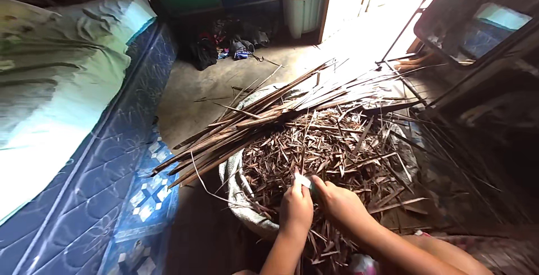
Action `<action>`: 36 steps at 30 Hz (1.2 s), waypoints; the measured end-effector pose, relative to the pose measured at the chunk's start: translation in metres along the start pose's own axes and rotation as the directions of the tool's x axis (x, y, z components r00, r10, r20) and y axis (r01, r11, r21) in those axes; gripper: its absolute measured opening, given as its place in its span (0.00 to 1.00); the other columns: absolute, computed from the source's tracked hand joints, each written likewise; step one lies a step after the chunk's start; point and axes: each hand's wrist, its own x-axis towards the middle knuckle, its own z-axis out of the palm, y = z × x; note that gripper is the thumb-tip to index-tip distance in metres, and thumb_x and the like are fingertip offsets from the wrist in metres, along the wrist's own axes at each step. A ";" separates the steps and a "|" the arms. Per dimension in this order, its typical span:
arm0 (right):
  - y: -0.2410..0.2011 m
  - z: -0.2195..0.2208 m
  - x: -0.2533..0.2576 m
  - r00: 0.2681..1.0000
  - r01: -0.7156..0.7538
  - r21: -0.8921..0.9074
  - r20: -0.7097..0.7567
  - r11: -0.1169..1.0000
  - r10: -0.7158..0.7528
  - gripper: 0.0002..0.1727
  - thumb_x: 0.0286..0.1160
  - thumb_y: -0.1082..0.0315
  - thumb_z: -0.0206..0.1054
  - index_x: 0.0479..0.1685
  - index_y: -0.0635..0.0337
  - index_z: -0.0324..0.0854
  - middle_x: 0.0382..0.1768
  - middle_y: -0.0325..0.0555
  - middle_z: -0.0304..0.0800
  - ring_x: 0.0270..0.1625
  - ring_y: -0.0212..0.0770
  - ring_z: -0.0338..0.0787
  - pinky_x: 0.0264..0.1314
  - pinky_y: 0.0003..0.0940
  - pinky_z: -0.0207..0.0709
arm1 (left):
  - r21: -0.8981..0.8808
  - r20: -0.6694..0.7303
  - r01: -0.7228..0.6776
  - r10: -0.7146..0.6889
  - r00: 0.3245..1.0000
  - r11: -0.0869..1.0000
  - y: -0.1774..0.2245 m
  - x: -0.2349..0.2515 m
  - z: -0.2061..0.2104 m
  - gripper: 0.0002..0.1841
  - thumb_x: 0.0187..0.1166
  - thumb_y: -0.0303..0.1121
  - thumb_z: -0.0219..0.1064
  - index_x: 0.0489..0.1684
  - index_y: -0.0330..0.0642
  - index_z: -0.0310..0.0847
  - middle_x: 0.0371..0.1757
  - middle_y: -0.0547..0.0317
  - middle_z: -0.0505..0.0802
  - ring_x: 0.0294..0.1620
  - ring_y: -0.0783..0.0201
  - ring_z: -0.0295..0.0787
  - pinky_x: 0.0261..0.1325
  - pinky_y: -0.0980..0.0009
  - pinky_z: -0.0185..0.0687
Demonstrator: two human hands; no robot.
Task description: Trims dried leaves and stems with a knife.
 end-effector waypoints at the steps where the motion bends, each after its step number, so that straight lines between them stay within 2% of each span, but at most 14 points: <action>1: 0.000 0.002 0.003 0.998 -0.028 -0.015 -0.050 1.000 0.027 0.21 0.92 0.65 0.51 0.78 0.55 0.73 0.46 0.61 0.91 0.45 0.61 0.95 0.44 0.56 0.86 | 0.023 -0.016 -0.014 0.014 1.000 1.000 0.003 -0.003 0.002 0.21 0.94 0.33 0.48 0.71 0.31 0.79 0.53 0.38 0.93 0.59 0.45 0.92 0.67 0.48 0.81; 2: 0.001 0.001 0.007 0.994 -0.057 -0.011 -0.094 0.998 0.056 0.18 0.90 0.67 0.52 0.73 0.58 0.76 0.44 0.60 0.91 0.44 0.62 0.95 0.43 0.56 0.86 | 0.037 -0.030 -0.035 0.036 0.999 0.999 0.005 -0.007 0.004 0.20 0.94 0.34 0.48 0.69 0.30 0.81 0.54 0.37 0.93 0.59 0.44 0.92 0.67 0.47 0.81; 4: 0.006 -0.013 0.019 0.981 -0.170 0.031 -0.089 0.985 0.173 0.18 0.92 0.68 0.49 0.73 0.61 0.73 0.47 0.62 0.91 0.51 0.63 0.94 0.48 0.58 0.85 | 0.048 -0.019 -0.076 0.077 0.997 0.996 0.007 -0.012 0.008 0.24 0.95 0.36 0.48 0.84 0.34 0.70 0.57 0.38 0.93 0.58 0.45 0.93 0.68 0.49 0.82; 7: 0.027 -0.038 0.036 0.957 -0.280 0.095 -0.053 0.955 0.286 0.19 0.95 0.62 0.46 0.72 0.61 0.72 0.51 0.62 0.91 0.58 0.64 0.92 0.55 0.62 0.83 | 0.035 -0.044 -0.148 0.149 0.988 0.988 0.001 -0.018 0.018 0.26 0.94 0.36 0.49 0.90 0.41 0.63 0.41 0.45 0.94 0.37 0.52 0.92 0.52 0.52 0.87; 10: 0.019 -0.044 0.019 0.979 -0.197 0.154 0.088 0.968 0.185 0.20 0.95 0.55 0.50 0.66 0.61 0.75 0.50 0.62 0.90 0.57 0.64 0.92 0.57 0.63 0.82 | 0.043 -0.065 -0.115 0.118 0.991 0.992 -0.001 -0.012 0.014 0.24 0.94 0.35 0.50 0.85 0.38 0.71 0.52 0.38 0.95 0.51 0.44 0.95 0.61 0.46 0.85; 13: -0.005 -0.029 -0.001 0.961 -0.151 0.119 0.252 0.981 0.117 0.19 0.96 0.55 0.48 0.66 0.60 0.74 0.50 0.61 0.90 0.58 0.63 0.92 0.58 0.61 0.82 | 0.079 -0.072 -0.028 0.034 0.997 0.996 -0.001 -0.004 0.007 0.21 0.90 0.30 0.50 0.74 0.31 0.79 0.51 0.38 0.94 0.54 0.44 0.93 0.61 0.46 0.83; 18: -0.001 -0.015 0.014 0.982 -0.189 0.031 0.017 0.981 0.189 0.17 0.93 0.67 0.48 0.68 0.64 0.74 0.48 0.61 0.91 0.54 0.63 0.94 0.52 0.58 0.85 | 0.047 -0.085 -0.095 0.099 0.991 0.994 0.004 -0.011 0.012 0.22 0.94 0.35 0.50 0.79 0.32 0.76 0.57 0.37 0.94 0.58 0.44 0.93 0.67 0.48 0.83; 21: 0.015 -0.030 0.034 0.950 -0.300 0.073 -0.074 0.951 0.305 0.17 0.94 0.65 0.47 0.69 0.63 0.74 0.51 0.63 0.91 0.57 0.63 0.93 0.53 0.60 0.84 | 0.007 -0.073 -0.154 0.154 0.985 0.988 0.001 -0.016 0.021 0.25 0.94 0.36 0.50 0.87 0.39 0.68 0.40 0.45 0.94 0.36 0.52 0.92 0.52 0.53 0.87; 25: 0.008 -0.039 0.015 0.973 -0.228 0.107 0.047 0.968 0.224 0.18 0.94 0.60 0.49 0.67 0.63 0.74 0.50 0.63 0.91 0.57 0.64 0.92 0.56 0.62 0.83 | -0.025 -0.013 -0.092 0.092 0.996 0.995 -0.001 -0.011 0.014 0.23 0.95 0.35 0.48 0.83 0.35 0.72 0.63 0.40 0.93 0.61 0.48 0.93 0.70 0.50 0.81; 27: -0.004 -0.029 0.001 0.970 -0.165 0.115 0.198 0.979 0.140 0.19 0.95 0.58 0.49 0.67 0.61 0.74 0.51 0.62 0.91 0.58 0.64 0.92 0.58 0.62 0.82 | -0.023 -0.051 -0.051 0.050 0.997 0.998 -0.001 -0.008 0.010 0.17 0.91 0.31 0.51 0.58 0.28 0.84 0.47 0.38 0.93 0.53 0.44 0.92 0.61 0.47 0.83; 28: -0.008 -0.023 -0.002 0.966 -0.150 0.106 0.228 0.983 0.123 0.18 0.95 0.59 0.48 0.66 0.62 0.74 0.51 0.62 0.91 0.59 0.63 0.92 0.58 0.61 0.83 | -0.026 -0.053 -0.041 0.039 0.998 0.999 -0.001 -0.008 0.008 0.18 0.91 0.31 0.51 0.56 0.27 0.85 0.46 0.38 0.93 0.53 0.45 0.92 0.61 0.48 0.83; 32: 0.002 -0.021 0.017 0.975 -0.210 0.060 0.083 0.976 0.204 0.16 0.94 0.64 0.49 0.68 0.63 0.74 0.51 0.62 0.91 0.57 0.64 0.93 0.55 0.60 0.84 | -0.073 -0.021 -0.101 0.100 0.995 0.992 0.000 -0.017 0.011 0.23 0.94 0.34 0.49 0.81 0.33 0.74 0.51 0.42 0.95 0.53 0.51 0.94 0.65 0.53 0.84; 34: 0.010 -0.026 0.030 0.966 -0.259 0.046 0.020 0.965 0.258 0.17 0.94 0.65 0.47 0.68 0.62 0.74 0.52 0.61 0.91 0.59 0.63 0.93 0.55 0.60 0.83 | -0.087 -0.028 -0.132 0.130 0.991 0.987 0.000 -0.016 0.015 0.24 0.94 0.35 0.48 0.85 0.37 0.71 0.35 0.51 0.93 0.37 0.57 0.91 0.53 0.56 0.86; 36: 0.011 -0.027 0.033 0.962 -0.269 0.044 -0.040 0.962 0.270 0.16 0.94 0.65 0.47 0.66 0.62 0.75 0.50 0.61 0.92 0.57 0.62 0.93 0.53 0.58 0.84 | -0.103 -0.051 -0.170 0.166 0.985 0.980 0.000 -0.015 0.016 0.23 0.93 0.34 0.48 0.83 0.35 0.72 0.30 0.53 0.92 0.34 0.58 0.90 0.50 0.58 0.86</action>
